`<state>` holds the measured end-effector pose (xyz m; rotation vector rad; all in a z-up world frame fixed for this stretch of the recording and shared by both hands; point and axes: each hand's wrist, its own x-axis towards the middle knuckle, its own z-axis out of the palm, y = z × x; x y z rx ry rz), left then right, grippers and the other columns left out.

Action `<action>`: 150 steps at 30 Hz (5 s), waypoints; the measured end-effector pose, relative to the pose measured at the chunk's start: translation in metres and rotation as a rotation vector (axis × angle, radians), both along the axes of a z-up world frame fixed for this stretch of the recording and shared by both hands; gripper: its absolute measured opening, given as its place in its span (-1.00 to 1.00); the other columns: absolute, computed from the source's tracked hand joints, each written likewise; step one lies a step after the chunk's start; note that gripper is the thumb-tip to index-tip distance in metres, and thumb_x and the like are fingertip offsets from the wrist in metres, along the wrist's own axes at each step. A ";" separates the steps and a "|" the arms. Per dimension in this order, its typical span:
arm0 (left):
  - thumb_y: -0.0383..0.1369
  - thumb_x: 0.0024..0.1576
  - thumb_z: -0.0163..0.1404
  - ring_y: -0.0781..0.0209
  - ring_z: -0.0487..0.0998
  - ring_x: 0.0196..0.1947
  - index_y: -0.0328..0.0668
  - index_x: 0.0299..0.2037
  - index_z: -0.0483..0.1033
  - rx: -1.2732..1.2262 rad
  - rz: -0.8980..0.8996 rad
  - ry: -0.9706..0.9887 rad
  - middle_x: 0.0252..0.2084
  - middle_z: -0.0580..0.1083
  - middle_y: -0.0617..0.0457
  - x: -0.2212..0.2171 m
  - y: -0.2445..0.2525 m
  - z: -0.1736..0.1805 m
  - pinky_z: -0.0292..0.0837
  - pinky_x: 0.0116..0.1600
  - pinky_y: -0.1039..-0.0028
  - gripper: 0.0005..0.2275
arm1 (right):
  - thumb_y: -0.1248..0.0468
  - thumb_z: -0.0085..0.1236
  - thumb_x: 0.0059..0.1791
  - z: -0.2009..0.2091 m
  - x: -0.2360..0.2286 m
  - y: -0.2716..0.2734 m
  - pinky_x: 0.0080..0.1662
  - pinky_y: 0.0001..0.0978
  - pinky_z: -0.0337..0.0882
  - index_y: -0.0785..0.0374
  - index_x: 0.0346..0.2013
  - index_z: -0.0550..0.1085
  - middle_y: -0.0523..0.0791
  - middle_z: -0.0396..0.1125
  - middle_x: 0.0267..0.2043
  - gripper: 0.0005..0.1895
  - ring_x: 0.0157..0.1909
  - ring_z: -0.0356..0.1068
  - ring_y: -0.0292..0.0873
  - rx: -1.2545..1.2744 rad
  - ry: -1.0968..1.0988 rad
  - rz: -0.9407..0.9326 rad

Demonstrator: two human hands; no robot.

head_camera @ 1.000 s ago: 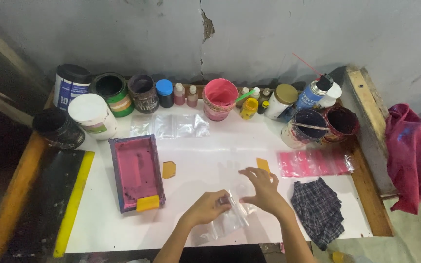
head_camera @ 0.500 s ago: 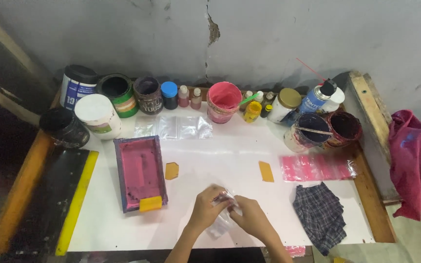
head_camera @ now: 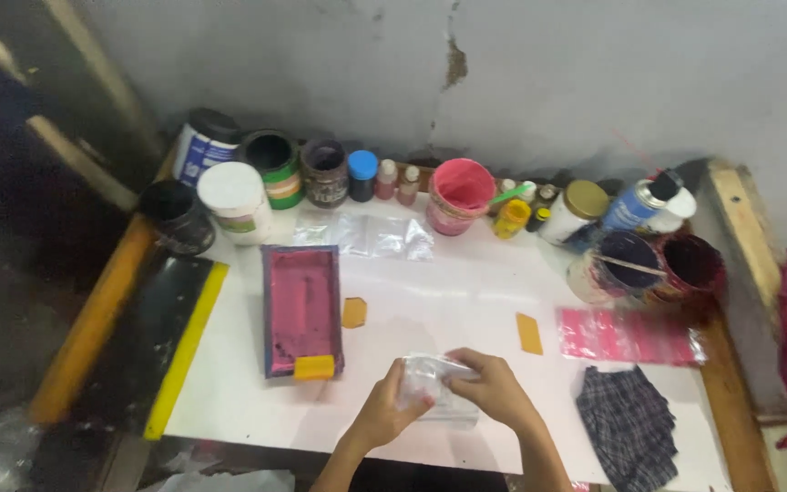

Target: The person stirs a pink substance in a container using a green spatula. They then pick up a clear plastic sheet, unfold it, and smooth it out on the table surface.

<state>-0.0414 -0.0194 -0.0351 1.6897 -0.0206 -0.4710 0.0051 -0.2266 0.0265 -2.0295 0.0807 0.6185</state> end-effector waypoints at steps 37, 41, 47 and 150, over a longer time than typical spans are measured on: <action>-0.47 0.16 0.06 -0.26 0.31 0.31 -0.30 0.31 0.22 0.761 1.197 -0.444 0.35 0.21 -0.30 -0.075 0.238 -0.067 0.44 0.16 0.03 -0.51 | -0.18 -0.26 0.07 -0.045 -0.062 0.345 0.27 -0.15 0.44 0.07 0.41 -0.08 -0.02 0.21 0.38 -0.28 0.34 0.35 0.03 0.578 -0.042 0.216; -0.46 0.23 0.01 -0.20 0.39 0.15 -0.31 0.27 0.26 0.939 1.148 -0.430 0.37 0.15 -0.33 -0.073 0.232 -0.060 0.53 0.02 0.16 -0.61 | 0.01 -0.22 0.11 -0.028 -0.064 0.324 0.26 -0.07 0.31 0.11 0.46 -0.14 0.05 0.13 0.43 -0.31 0.33 0.27 0.14 0.314 -0.041 0.453; -0.26 0.24 0.08 -0.13 0.19 0.31 -0.04 0.11 0.56 1.377 1.223 -0.347 0.37 0.25 -0.09 -0.072 0.230 -0.069 0.30 0.27 0.02 -0.74 | 0.15 0.02 0.07 -0.058 -0.042 0.263 0.13 -0.20 0.44 0.11 0.24 0.36 -0.04 0.33 0.22 -0.57 0.15 0.43 -0.04 0.321 -0.312 0.392; 0.05 0.21 0.02 -0.34 -0.12 0.55 -0.48 0.39 0.13 1.026 0.497 -0.296 0.54 -0.12 -0.45 0.207 -0.045 -0.060 -0.04 0.50 -0.03 -0.25 | 0.29 0.06 0.14 -0.162 0.176 0.024 0.01 -0.36 0.41 0.21 0.06 0.51 -0.09 0.40 -0.15 -0.79 -0.12 0.35 -0.22 0.428 -0.398 -0.794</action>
